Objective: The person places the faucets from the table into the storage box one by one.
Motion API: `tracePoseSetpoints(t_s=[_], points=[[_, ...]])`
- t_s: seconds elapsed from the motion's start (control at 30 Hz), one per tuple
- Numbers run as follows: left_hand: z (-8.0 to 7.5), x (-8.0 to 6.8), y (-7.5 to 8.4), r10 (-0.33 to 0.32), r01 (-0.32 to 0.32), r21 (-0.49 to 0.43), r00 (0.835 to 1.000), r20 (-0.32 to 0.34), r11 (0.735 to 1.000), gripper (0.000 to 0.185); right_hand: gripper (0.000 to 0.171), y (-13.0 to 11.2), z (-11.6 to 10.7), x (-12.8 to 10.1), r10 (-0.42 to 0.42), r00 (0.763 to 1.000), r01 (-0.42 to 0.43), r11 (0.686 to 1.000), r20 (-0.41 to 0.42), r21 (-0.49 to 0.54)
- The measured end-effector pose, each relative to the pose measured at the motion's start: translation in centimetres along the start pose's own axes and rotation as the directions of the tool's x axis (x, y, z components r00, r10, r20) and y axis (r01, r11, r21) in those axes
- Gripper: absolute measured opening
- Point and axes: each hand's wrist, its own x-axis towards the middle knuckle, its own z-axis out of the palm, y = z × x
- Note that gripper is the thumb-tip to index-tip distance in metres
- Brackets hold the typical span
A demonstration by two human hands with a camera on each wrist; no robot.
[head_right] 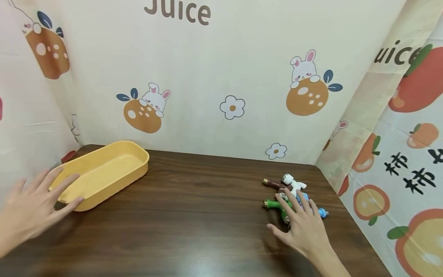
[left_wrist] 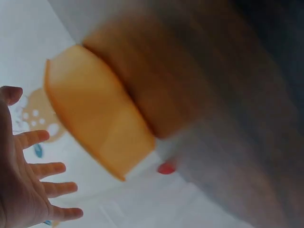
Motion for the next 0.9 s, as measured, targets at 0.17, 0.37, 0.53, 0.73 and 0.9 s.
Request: tracePoseSetpoints(t_s=[0.17, 0.37, 0.53, 0.73, 0.9], points=[[2.2, 0.7, -0.1, 0.055, -0.055, 0.007, 0.998, -0.016, 0.998, 0.074, 0.086, 1.2, -0.7, -1.9, 0.054, 0.998, -0.054, 0.998, 0.008, -0.012], [3.1, 1.5, -0.8, 0.020, -0.018, -0.032, 0.998, 0.063, 0.999, 0.070, 0.087, 1.6, -1.1, -3.0, 0.103, 0.994, -0.103, 0.994, 0.033, -0.021], [3.3, 1.9, -1.6, -0.067, 0.084, -0.102, 0.986, 0.156, 0.991, 0.058, 0.086, 1.7, -1.3, -3.2, 0.120, 0.992, -0.119, 0.992, 0.035, -0.029], [3.4, 1.6, -2.6, -0.188, 0.224, -0.232, 0.968, 0.168, 0.946, 0.052, 0.085, 1.6, -1.2, -2.8, 0.122, 0.991, -0.120, 0.992, 0.051, -0.042], [3.0, 1.4, -3.5, -0.302, 0.332, -0.348, 0.943, 0.141, 0.876, 0.055, 0.085, 1.3, -0.8, -2.0, 0.104, 0.993, -0.102, 0.994, 0.048, -0.050]])
